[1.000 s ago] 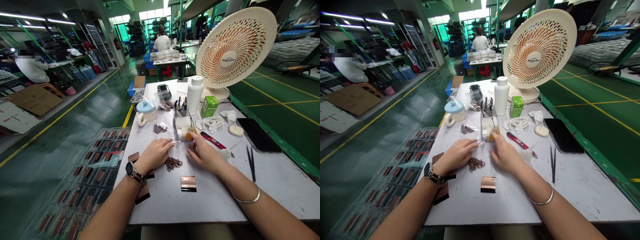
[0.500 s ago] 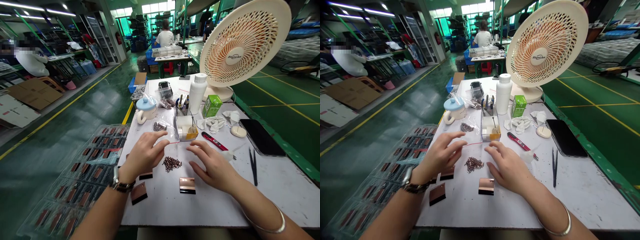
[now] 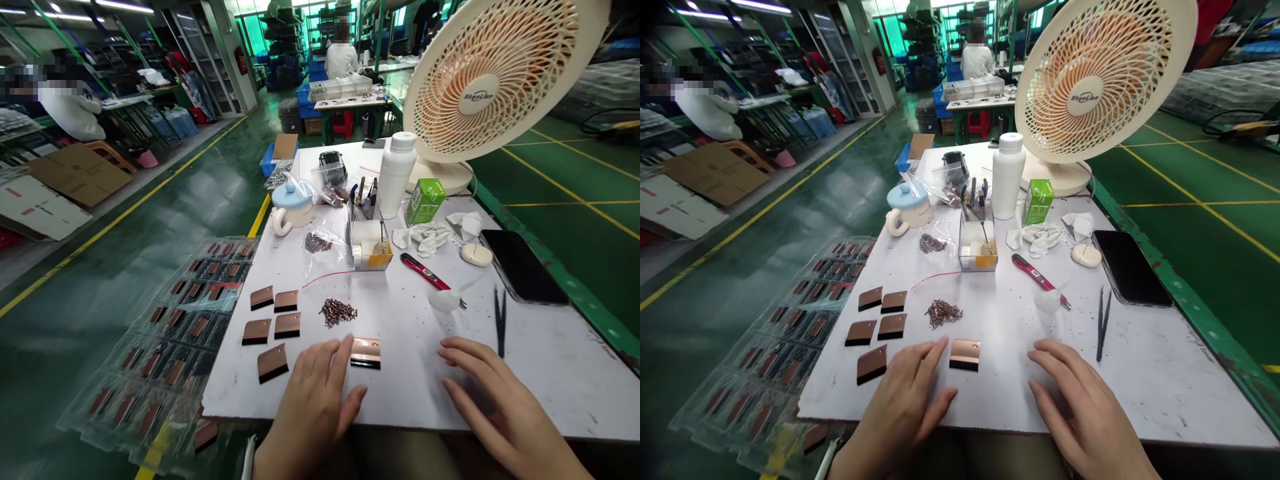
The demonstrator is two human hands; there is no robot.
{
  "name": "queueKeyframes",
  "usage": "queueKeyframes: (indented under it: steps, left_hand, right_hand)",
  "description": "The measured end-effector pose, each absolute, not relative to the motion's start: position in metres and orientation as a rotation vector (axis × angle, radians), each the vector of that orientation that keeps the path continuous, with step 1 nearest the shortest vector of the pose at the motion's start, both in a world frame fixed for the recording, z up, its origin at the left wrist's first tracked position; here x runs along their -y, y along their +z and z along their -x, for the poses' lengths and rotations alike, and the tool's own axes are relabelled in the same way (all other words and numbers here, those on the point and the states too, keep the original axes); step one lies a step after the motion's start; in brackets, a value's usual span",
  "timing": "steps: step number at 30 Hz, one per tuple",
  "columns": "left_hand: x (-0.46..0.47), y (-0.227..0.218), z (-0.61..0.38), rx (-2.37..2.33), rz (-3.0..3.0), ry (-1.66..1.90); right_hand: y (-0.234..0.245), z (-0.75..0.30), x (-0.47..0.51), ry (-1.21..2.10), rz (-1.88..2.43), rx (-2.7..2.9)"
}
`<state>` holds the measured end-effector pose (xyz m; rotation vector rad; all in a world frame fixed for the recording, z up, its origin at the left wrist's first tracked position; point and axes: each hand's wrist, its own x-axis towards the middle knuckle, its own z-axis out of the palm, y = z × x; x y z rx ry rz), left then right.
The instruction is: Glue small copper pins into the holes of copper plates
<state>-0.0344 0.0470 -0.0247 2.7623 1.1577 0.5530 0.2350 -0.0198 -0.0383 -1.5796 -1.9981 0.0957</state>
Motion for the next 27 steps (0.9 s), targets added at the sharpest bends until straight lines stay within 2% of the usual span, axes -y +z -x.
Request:
queueKeyframes:
  steps: [9,15,27]
  left_hand:
    - [-0.049,-0.032,0.018,-1.287,-2.563,0.422]
    - [-0.049,-0.026,0.019,-1.285,-2.370,0.373]
    - [-0.038,-0.023,0.010,-1.108,-1.764,0.613]
  right_hand:
    - [-0.037,-0.254,0.022,0.121,1.605,1.936]
    - [-0.034,-0.271,0.011,0.242,1.742,1.588]
    - [-0.033,-0.268,-0.008,0.317,1.997,1.264]
